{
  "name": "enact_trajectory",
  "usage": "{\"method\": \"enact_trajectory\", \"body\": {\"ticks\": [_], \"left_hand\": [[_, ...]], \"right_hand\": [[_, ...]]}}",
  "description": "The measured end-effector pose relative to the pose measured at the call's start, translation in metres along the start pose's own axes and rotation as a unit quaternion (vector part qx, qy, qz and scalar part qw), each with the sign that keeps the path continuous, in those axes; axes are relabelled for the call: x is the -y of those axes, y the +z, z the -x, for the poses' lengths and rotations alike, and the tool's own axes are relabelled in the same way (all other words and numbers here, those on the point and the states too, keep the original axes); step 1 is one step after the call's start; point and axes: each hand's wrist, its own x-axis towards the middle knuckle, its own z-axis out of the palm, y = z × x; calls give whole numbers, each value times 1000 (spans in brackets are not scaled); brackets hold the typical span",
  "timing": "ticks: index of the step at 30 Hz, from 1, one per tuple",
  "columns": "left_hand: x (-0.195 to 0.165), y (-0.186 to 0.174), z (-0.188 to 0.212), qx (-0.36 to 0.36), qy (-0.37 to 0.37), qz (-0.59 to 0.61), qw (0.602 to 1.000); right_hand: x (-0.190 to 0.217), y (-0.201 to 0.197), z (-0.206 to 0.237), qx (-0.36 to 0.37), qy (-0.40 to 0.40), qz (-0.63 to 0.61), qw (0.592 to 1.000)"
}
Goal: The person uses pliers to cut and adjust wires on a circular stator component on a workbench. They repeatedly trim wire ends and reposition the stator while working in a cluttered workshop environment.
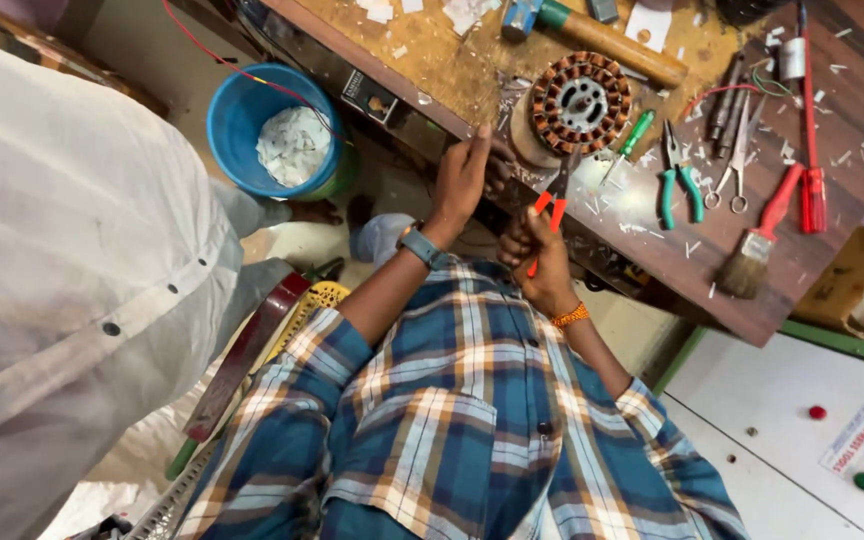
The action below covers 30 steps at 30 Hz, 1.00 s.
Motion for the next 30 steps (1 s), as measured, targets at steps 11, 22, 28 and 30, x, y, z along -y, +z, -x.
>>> {"method": "enact_trajectory", "body": {"ticks": [11,22,28,30], "left_hand": [[21,12,-8,256,-21,-269,928],[70,39,48,425,-127,-36,896],[57,54,50,298,-192,-8,935],[48,37,35,251,-195,-32,948]], "right_hand": [[13,-6,31,-157,-119,457,867],[0,34,69,-347,-370,442,740],[23,22,65,-317,-391,501,704],[30,15,66,-319,-315,485,751]]}}
